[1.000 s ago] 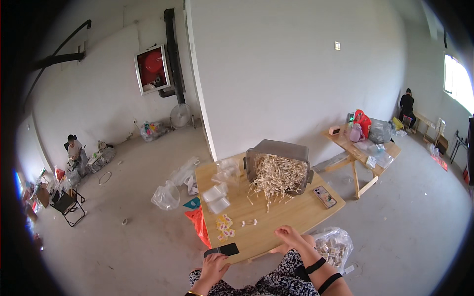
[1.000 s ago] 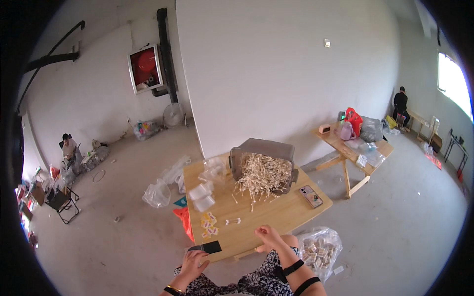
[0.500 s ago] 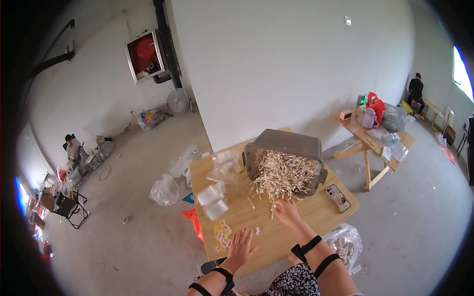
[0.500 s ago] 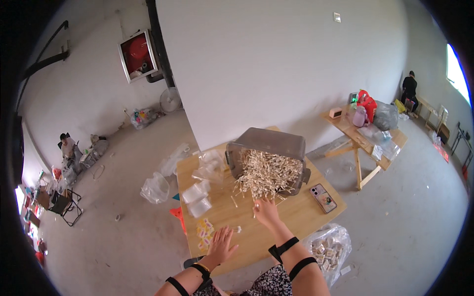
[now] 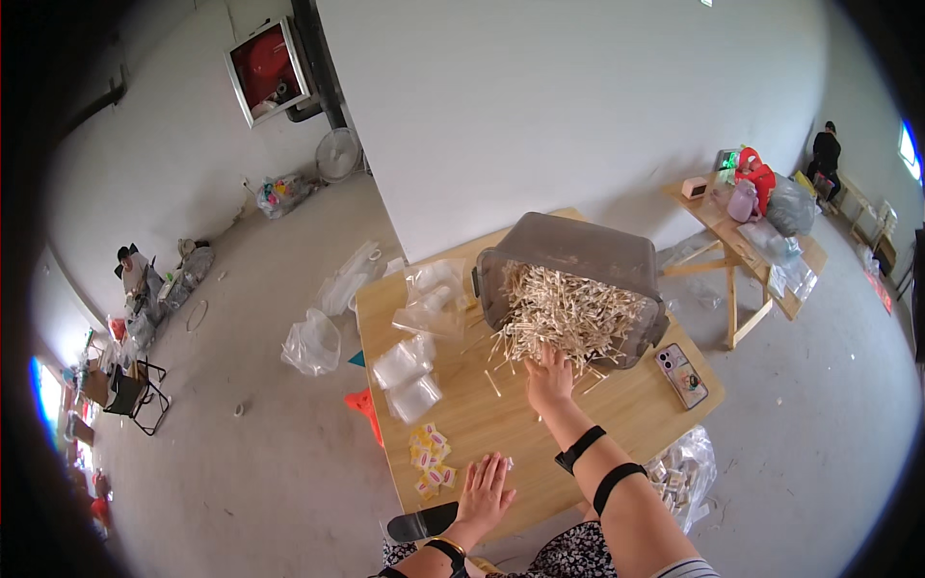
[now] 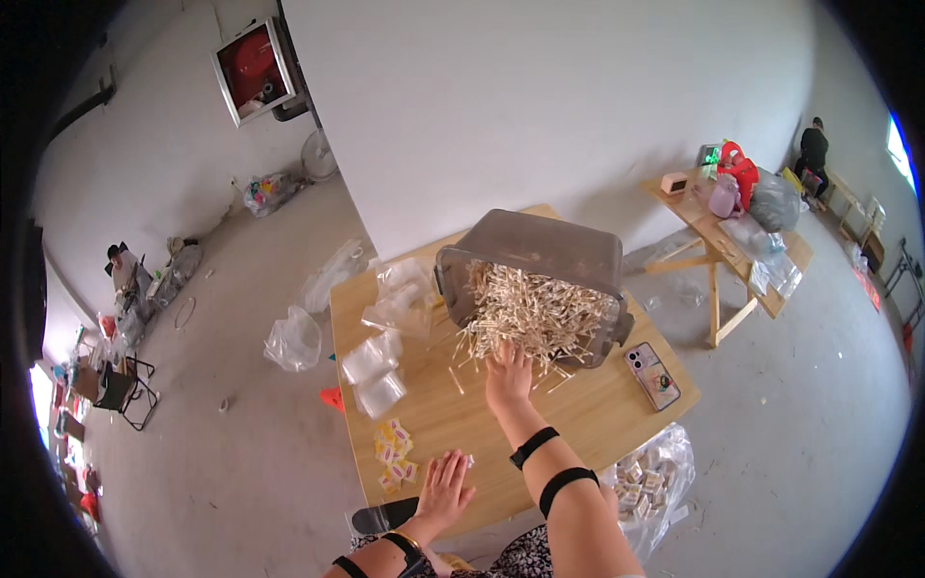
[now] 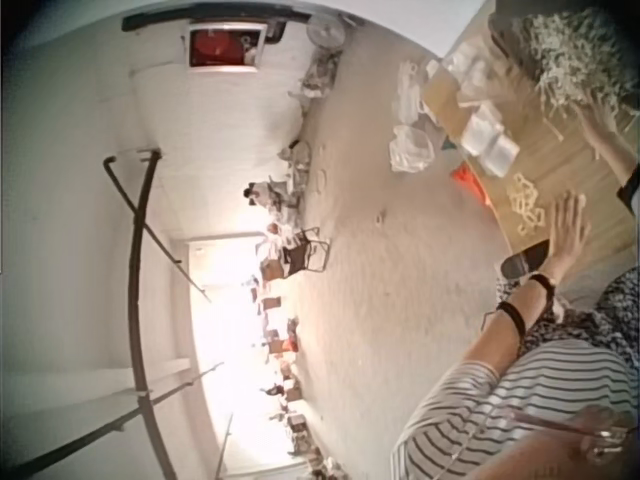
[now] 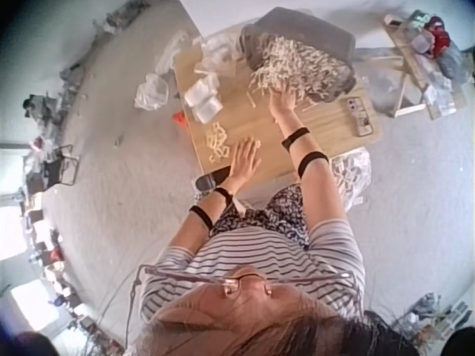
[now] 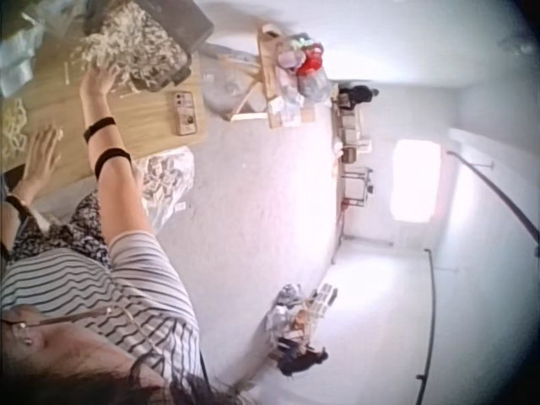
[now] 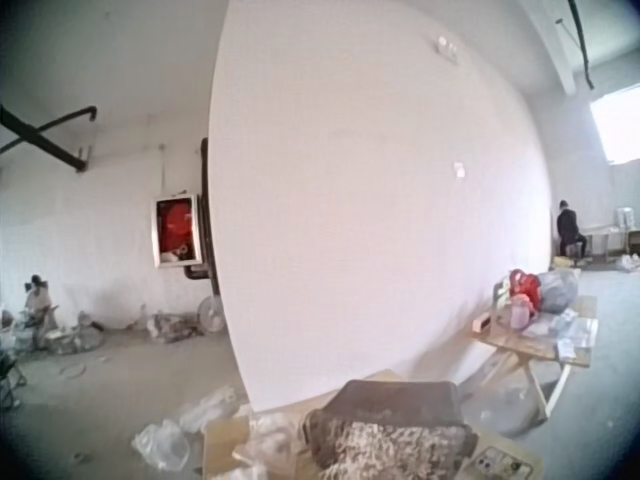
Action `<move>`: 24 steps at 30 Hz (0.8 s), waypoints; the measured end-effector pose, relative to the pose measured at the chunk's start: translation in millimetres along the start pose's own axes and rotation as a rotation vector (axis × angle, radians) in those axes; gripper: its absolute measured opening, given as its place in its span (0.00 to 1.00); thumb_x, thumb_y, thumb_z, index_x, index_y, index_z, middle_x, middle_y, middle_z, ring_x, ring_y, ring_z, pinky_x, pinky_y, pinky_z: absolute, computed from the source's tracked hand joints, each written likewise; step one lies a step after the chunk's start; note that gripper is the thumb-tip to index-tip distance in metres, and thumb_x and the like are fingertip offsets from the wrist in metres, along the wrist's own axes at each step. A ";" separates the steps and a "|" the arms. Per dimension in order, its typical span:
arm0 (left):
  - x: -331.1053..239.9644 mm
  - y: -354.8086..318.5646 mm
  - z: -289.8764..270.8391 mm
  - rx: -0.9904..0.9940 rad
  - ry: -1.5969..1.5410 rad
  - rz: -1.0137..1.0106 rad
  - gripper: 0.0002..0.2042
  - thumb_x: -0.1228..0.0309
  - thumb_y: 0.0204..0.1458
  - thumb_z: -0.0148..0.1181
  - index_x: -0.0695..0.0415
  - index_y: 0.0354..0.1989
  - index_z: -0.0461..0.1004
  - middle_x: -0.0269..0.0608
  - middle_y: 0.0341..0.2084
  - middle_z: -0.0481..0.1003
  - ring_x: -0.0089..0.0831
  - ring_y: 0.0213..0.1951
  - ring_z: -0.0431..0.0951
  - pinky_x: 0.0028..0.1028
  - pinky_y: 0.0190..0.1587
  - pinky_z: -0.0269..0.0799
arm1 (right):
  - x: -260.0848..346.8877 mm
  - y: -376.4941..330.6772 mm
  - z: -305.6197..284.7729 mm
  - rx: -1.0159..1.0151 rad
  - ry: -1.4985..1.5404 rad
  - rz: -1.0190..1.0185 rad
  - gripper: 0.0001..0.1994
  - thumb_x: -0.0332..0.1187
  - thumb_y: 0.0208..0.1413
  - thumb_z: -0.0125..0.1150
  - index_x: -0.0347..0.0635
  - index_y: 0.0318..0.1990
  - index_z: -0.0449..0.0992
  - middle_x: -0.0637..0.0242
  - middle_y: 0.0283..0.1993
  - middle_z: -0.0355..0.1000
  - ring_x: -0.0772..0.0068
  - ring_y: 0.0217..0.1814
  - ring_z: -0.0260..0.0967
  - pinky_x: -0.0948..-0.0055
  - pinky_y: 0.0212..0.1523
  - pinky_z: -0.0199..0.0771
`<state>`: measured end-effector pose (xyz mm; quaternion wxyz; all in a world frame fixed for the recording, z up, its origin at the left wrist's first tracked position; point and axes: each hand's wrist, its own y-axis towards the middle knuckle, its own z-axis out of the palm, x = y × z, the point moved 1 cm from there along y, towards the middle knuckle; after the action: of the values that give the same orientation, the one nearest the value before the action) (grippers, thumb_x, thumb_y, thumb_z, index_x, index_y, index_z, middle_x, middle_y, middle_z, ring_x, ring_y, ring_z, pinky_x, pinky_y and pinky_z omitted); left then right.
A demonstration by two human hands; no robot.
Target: Sorting and arranging cotton swabs on a table in an industrial or warehouse setting.
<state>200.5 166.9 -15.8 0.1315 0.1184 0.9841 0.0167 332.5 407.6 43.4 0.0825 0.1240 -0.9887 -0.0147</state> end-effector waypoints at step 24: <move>-4.7 -12.7 -0.1 -0.132 -0.061 0.030 0.35 0.58 0.58 0.57 0.63 0.70 0.56 0.52 0.68 0.58 0.49 0.70 0.57 0.52 0.71 0.49 | 14.0 -134.0 41.9 -0.012 0.355 -0.368 0.22 0.29 0.56 0.55 0.38 0.60 0.70 0.60 0.66 0.61 0.55 0.69 0.58 0.55 0.67 0.61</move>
<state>201.9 153.5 -15.3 0.1688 0.1248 0.9744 0.0801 344.7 274.7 -2.3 0.2515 0.3021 -0.9194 -0.0132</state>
